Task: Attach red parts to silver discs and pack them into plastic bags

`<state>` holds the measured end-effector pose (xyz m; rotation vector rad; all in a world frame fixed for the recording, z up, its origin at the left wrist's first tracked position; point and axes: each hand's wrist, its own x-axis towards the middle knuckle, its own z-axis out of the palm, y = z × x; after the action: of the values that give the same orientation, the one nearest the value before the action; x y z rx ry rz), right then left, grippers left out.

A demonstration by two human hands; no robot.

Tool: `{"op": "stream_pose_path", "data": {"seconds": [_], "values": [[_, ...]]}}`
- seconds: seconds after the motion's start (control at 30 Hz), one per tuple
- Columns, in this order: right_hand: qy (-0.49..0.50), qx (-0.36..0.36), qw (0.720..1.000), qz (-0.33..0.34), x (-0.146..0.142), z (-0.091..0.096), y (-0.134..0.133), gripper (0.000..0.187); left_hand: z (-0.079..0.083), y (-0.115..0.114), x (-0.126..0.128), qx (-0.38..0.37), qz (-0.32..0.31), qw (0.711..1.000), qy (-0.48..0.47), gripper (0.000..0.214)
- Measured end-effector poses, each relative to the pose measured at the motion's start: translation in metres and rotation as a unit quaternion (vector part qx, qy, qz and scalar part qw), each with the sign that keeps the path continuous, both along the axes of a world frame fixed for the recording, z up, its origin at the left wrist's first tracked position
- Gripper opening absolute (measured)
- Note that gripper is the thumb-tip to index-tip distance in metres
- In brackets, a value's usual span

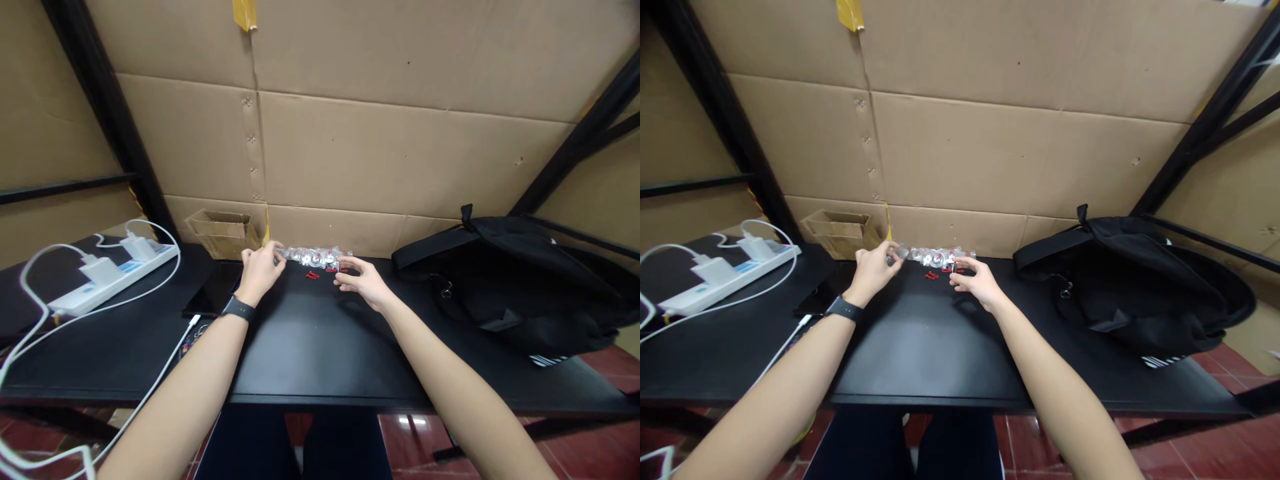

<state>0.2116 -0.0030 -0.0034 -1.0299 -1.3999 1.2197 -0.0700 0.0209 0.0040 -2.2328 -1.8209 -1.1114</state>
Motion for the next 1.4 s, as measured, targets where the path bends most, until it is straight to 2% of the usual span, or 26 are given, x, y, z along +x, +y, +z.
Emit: {"op": "stream_pose_path", "data": {"seconds": [0.07,0.13,0.3,0.43,0.5,0.57,0.63,0.7,0.8,0.97,1.17,1.3,1.4], "values": [[-0.003,0.016,1.000,0.003,0.005,0.002,0.001,0.052,0.004,-0.012,0.010,-0.030,-0.097,0.994,0.031,0.017],[-0.006,0.027,1.000,0.005,0.009,0.004,0.001,0.052,0.006,-0.026,0.022,-0.070,-0.167,0.980,0.082,0.012],[-0.061,0.054,0.997,0.004,0.016,0.012,-0.002,0.052,0.001,-0.056,0.053,-0.113,-0.290,0.937,0.161,0.017],[-0.176,0.116,0.978,0.012,0.024,0.023,-0.005,0.051,-0.004,-0.065,0.065,-0.133,-0.362,0.904,0.182,0.027],[-0.271,0.166,0.948,0.025,0.030,0.029,-0.008,0.052,-0.007,-0.067,0.067,-0.135,-0.377,0.896,0.189,0.033],[-0.372,0.197,0.906,0.049,0.036,0.037,-0.012,0.055,-0.010,-0.069,0.068,-0.132,-0.382,0.893,0.198,0.038],[-0.446,0.203,0.868,0.077,0.039,0.043,-0.017,0.056,-0.014,-0.071,0.069,-0.128,-0.373,0.896,0.203,0.041],[-0.485,0.193,0.847,0.102,0.041,0.048,-0.024,0.057,-0.017,-0.073,0.071,-0.130,-0.359,0.902,0.200,0.042],[-0.509,0.158,0.835,0.136,0.040,0.051,-0.032,0.054,-0.019,-0.075,0.071,-0.145,-0.349,0.905,0.195,0.043],[-0.565,0.121,0.801,0.154,0.035,0.044,-0.036,0.032,-0.018,-0.076,0.069,-0.167,-0.364,0.900,0.176,0.043],[-0.569,0.172,0.795,0.121,0.020,0.031,-0.033,0.040,-0.017,-0.075,0.067,-0.179,-0.376,0.893,0.169,0.044],[-0.558,0.186,0.794,0.154,0.021,0.036,-0.036,0.052,-0.015,-0.074,0.067,-0.183,-0.378,0.890,0.178,0.044],[-0.542,0.186,0.800,0.175,0.023,0.039,-0.035,0.050,-0.015,-0.073,0.066,-0.180,-0.392,0.887,0.165,0.043]]}}
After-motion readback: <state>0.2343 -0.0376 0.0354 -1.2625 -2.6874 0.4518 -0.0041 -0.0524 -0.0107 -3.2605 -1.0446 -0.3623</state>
